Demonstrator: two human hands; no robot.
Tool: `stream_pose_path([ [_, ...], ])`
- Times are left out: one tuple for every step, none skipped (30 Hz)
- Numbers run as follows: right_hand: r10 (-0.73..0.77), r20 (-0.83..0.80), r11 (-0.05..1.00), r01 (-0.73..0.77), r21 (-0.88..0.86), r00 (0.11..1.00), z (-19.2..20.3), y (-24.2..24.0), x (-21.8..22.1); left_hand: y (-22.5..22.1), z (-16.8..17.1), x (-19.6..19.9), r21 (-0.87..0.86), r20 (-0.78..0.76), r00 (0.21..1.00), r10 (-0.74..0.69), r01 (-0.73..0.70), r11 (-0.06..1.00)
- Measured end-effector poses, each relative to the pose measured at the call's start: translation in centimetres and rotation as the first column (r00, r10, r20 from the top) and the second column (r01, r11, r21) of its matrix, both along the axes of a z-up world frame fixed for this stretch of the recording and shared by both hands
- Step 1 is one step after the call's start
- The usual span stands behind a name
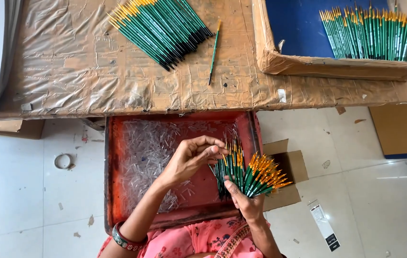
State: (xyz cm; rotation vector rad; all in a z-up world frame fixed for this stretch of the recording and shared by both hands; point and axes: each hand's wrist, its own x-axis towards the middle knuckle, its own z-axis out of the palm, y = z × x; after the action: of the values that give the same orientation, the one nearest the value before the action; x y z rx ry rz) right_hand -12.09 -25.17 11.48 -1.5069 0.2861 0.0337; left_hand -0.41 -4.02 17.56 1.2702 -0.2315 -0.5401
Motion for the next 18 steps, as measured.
stream_pose_path([
  [-0.016,0.013,1.000,0.016,0.027,1.000,-0.2,0.0,-0.1,0.0,-0.1,0.0,-0.053,-0.023,1.000,-0.009,0.008,0.999],
  [-0.032,0.025,0.998,0.031,0.055,0.999,-0.4,-0.1,-0.1,0.0,-0.2,-0.1,-0.106,-0.046,0.999,-0.019,0.014,0.994],
  [-0.031,0.024,0.998,0.030,0.054,0.999,-0.7,-0.2,-0.2,-0.1,0.0,-0.1,-0.107,-0.046,0.999,-0.018,0.013,0.994],
  [-0.033,0.044,0.997,0.030,0.076,0.998,-1.0,-0.4,-0.3,-0.1,0.1,-0.1,-0.129,-0.049,0.999,-0.010,0.004,0.992],
  [-0.037,0.063,0.995,0.031,0.098,0.997,-1.3,-0.5,-0.4,-0.2,0.2,-0.2,-0.150,-0.053,0.999,-0.004,-0.004,0.989],
  [-0.037,0.062,0.995,0.031,0.098,0.997,-1.1,-0.5,-0.4,-0.3,0.0,-0.2,-0.151,-0.054,0.999,-0.004,-0.004,0.989],
  [-0.045,0.047,0.994,0.040,0.098,0.998,-0.9,-0.4,-0.4,-0.4,-0.2,-0.2,-0.158,-0.069,0.998,0.008,-0.019,0.987],
  [-0.053,0.032,0.994,0.050,0.098,0.998,-0.8,-0.3,-0.4,-0.5,-0.3,-0.2,-0.164,-0.084,0.996,0.020,-0.034,0.986],
  [-0.055,0.032,0.994,0.052,0.098,0.998,-0.3,-0.2,-0.2,-0.6,-0.6,-0.3,-0.164,-0.084,0.996,0.019,-0.032,0.986],
  [-0.056,0.029,0.995,0.053,0.086,0.998,0.1,0.0,-0.1,-0.8,-0.8,-0.3,-0.160,-0.097,0.995,0.033,-0.049,0.986],
  [-0.056,0.025,0.996,0.054,0.072,0.998,0.5,0.1,-0.1,-0.9,-1.0,-0.4,-0.157,-0.111,0.993,0.049,-0.066,0.985],
  [-0.057,0.023,0.996,0.056,0.072,0.998,0.5,0.2,0.0,-1.2,-1.7,-0.7,-0.157,-0.113,0.992,0.047,-0.065,0.985],
  [-0.037,0.029,0.999,0.036,0.038,0.999,0.6,0.2,0.0,-1.5,-2.4,-1.0,-0.129,-0.115,0.993,0.043,-0.057,0.990],
  [-0.017,0.034,1.000,0.016,0.004,0.999,0.6,0.3,0.0,-1.8,-3.1,-1.3,-0.100,-0.116,0.993,0.038,-0.049,0.994],
  [-0.016,0.029,1.000,0.016,0.004,0.999,1.5,0.6,0.5,-1.6,-2.9,-1.1,-0.100,-0.121,0.992,0.038,-0.051,0.994],
  [-0.003,0.073,0.998,0.008,-0.067,0.997,2.3,0.9,0.9,-1.5,-2.7,-1.0,-0.008,-0.101,0.992,0.077,-0.078,0.997],
  [0.013,0.114,0.991,0.003,-0.137,0.993,3.1,1.2,1.4,-1.3,-2.6,-0.9,0.083,-0.080,0.990,0.112,-0.106,0.991],
  [0.013,0.107,0.991,0.002,-0.136,0.994,3.4,1.2,1.8,-1.1,-3.3,-0.4,0.085,-0.086,0.990,0.113,-0.106,0.991],
])
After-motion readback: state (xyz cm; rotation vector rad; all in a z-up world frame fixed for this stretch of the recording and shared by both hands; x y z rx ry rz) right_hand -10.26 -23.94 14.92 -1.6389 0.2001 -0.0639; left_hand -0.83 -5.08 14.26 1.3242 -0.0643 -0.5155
